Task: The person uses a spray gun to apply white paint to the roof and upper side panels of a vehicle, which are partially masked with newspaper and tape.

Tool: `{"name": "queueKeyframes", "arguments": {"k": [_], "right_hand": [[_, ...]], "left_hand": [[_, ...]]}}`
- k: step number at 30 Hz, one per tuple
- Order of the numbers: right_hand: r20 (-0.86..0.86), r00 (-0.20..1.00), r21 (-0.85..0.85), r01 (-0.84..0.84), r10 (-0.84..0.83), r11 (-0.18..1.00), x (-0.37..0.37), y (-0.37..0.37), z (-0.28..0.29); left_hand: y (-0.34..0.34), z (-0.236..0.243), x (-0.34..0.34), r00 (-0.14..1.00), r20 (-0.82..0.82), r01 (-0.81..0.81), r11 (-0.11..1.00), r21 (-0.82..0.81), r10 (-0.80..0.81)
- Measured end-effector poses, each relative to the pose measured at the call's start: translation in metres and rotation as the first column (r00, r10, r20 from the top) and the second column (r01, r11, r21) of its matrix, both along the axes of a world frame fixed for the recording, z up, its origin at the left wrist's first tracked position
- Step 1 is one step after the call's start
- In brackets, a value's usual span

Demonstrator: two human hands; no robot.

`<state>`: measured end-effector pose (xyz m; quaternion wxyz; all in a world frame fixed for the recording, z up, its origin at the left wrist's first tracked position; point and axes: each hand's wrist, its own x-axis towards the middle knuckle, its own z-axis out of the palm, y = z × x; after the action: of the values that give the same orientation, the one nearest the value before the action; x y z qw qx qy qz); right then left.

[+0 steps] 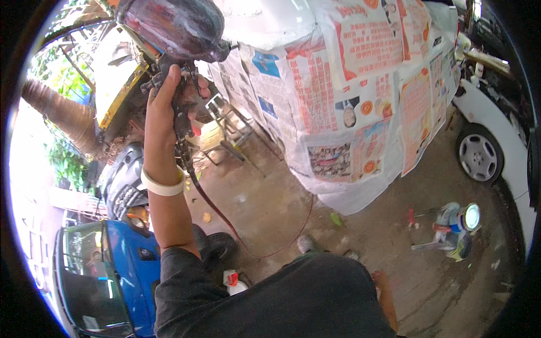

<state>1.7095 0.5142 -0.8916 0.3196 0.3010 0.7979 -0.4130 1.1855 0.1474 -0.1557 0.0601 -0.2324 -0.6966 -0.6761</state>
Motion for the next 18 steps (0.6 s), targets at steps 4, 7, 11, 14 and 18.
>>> {"name": "queueKeyframes", "arguments": {"k": [4, 7, 11, 14, 18], "right_hand": [[-0.064, 0.692, 0.47, -0.614, 0.719, 0.633, 0.004, -0.013, 0.0], [-0.167, 0.981, 0.152, -0.075, 0.101, 0.985, 0.028, -0.013, -0.016], [-0.245, 0.917, -0.074, 0.305, -0.314, 0.949, 0.064, -0.013, -0.065], [-0.025, 0.846, -0.189, 0.519, -0.532, 0.834, 0.024, -0.027, 0.029], [0.035, 0.722, -0.264, 0.673, -0.691, 0.691, 0.029, -0.033, 0.044]], "left_hand": [[0.012, 0.006, -0.015, 0.996, -0.063, -0.071, 0.996, -0.06, 0.067], [0.002, -0.002, -0.05, 0.982, -0.125, -0.151, 0.985, -0.081, 0.14], [0.003, -0.002, -0.094, 0.975, -0.134, -0.186, 0.979, -0.079, 0.175], [-0.017, 0.001, -0.121, 0.978, -0.103, -0.189, 0.98, -0.055, 0.183], [-0.021, 0.004, -0.157, 0.946, -0.161, -0.292, 0.955, -0.044, 0.282]]}}
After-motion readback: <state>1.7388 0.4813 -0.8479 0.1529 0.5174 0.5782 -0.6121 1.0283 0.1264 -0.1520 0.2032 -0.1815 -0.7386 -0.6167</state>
